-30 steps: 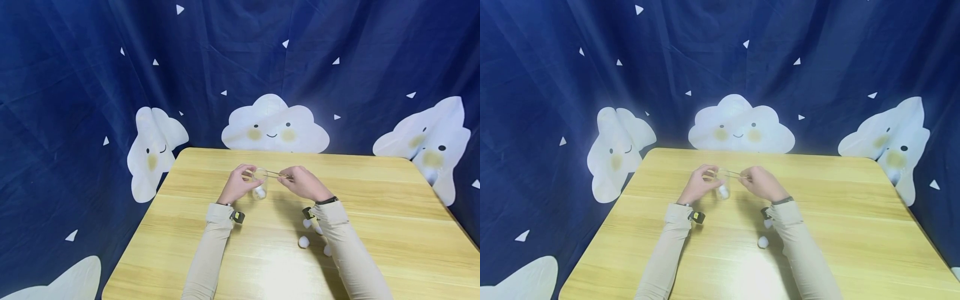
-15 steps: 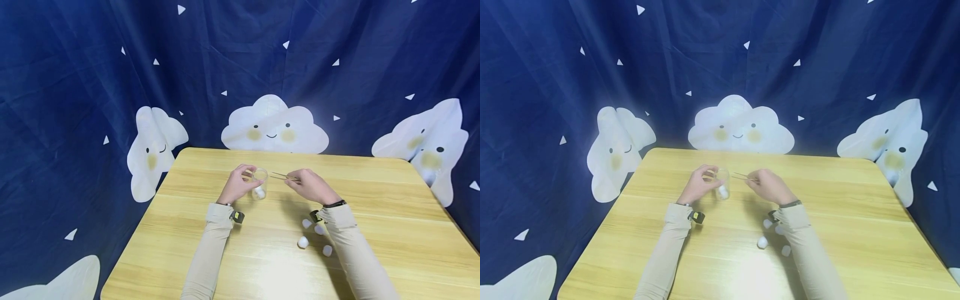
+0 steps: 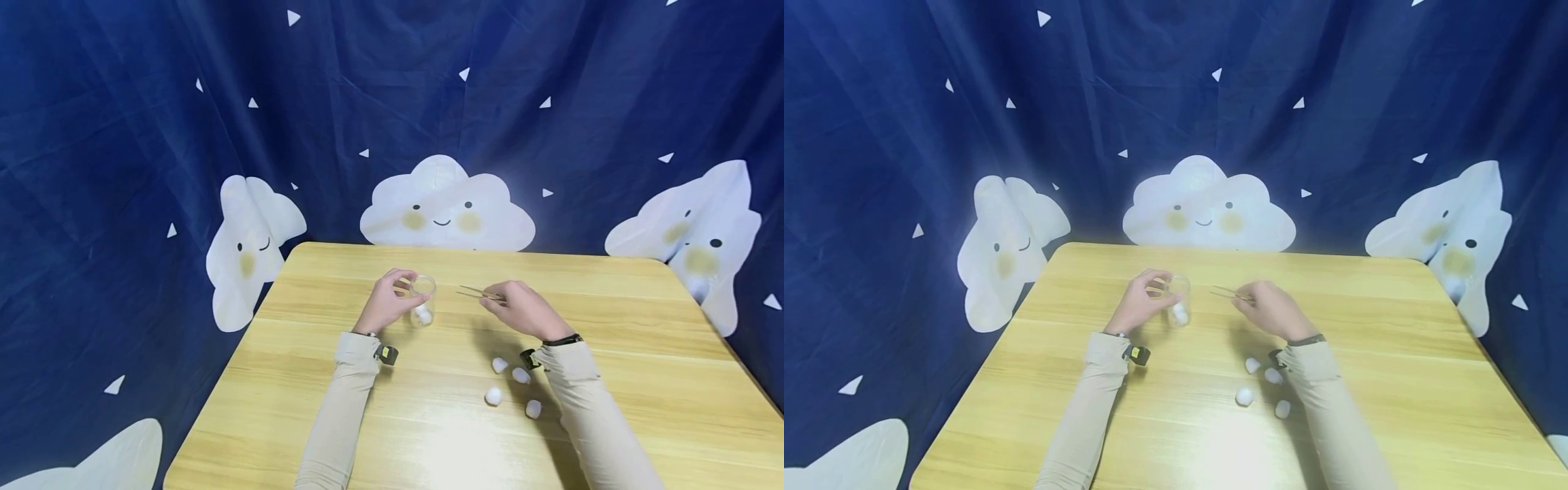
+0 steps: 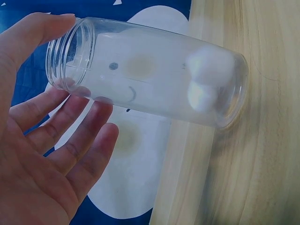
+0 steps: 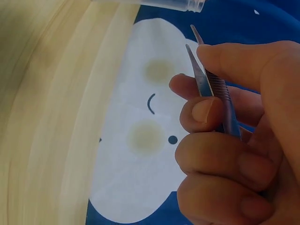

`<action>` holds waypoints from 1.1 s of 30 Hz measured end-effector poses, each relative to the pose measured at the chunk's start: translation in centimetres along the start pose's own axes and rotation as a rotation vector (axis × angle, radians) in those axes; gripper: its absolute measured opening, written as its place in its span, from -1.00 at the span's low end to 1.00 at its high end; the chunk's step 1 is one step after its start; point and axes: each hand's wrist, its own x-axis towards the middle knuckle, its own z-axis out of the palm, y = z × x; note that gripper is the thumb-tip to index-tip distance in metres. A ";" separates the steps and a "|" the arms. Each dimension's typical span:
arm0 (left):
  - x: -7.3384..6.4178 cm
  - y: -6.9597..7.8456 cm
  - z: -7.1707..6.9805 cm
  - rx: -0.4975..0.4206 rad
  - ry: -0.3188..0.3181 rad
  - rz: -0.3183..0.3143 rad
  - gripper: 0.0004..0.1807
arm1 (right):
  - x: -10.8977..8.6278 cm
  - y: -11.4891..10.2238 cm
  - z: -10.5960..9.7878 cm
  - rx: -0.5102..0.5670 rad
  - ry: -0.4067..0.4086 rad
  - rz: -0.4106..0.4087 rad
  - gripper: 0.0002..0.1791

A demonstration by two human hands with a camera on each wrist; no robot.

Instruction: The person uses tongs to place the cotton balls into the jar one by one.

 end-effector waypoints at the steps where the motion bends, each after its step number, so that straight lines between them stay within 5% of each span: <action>1: 0.0 0.0 0.0 -0.002 0.001 -0.002 -0.44 | -0.1 0.1 0.0 -0.001 0.003 0.001 -0.80; 33: -0.2 0.1 -0.1 0.006 -0.002 -0.007 -0.43 | -4.4 1.8 0.5 -0.079 0.029 0.042 -0.69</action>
